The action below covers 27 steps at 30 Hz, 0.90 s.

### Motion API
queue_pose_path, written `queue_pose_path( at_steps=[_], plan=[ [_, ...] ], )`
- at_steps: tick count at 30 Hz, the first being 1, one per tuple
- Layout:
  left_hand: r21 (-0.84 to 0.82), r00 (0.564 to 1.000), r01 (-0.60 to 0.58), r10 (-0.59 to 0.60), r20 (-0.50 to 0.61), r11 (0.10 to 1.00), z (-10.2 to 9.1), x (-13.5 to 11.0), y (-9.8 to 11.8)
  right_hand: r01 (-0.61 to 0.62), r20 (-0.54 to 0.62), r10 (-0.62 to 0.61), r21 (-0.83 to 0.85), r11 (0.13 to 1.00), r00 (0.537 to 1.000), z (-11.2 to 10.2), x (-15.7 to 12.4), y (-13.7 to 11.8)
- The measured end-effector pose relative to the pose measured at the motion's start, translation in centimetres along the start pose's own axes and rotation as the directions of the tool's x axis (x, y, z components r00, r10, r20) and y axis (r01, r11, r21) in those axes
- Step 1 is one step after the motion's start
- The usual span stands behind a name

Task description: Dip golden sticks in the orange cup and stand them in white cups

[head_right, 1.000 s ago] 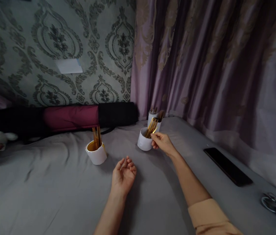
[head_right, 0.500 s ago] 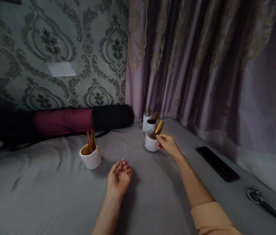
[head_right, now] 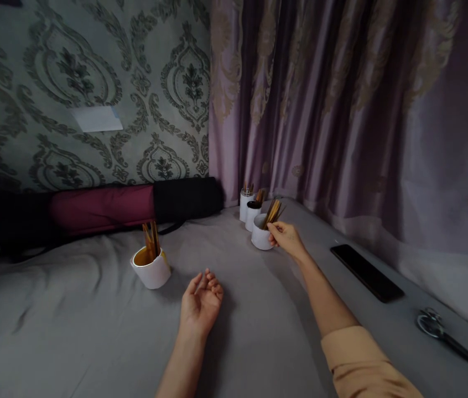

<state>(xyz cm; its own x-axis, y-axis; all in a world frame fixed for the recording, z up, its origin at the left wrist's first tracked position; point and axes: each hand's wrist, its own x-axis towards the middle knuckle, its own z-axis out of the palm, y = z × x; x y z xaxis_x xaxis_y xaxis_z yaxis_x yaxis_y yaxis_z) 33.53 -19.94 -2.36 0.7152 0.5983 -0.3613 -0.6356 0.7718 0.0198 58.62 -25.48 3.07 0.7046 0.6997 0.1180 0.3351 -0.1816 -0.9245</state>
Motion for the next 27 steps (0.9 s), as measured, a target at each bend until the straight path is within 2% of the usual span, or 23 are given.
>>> queue_pose_path(
  at_steps=[14, 27],
  plan=[
    [-0.012, 1.0, 0.006, -0.006, -0.001, 1.0, 0.0, 0.1, 0.0, -0.03, -0.036, 0.029, -0.028, 0.999, 0.999, -0.3, 1.1, 0.1],
    [0.016, 1.0, -0.001, 0.001, 0.001, 1.0, 0.2, -0.1, 0.0, -0.02, -0.052, 0.022, 0.039, 0.999, 0.998, 0.1, 1.5, 0.7]
  ],
)
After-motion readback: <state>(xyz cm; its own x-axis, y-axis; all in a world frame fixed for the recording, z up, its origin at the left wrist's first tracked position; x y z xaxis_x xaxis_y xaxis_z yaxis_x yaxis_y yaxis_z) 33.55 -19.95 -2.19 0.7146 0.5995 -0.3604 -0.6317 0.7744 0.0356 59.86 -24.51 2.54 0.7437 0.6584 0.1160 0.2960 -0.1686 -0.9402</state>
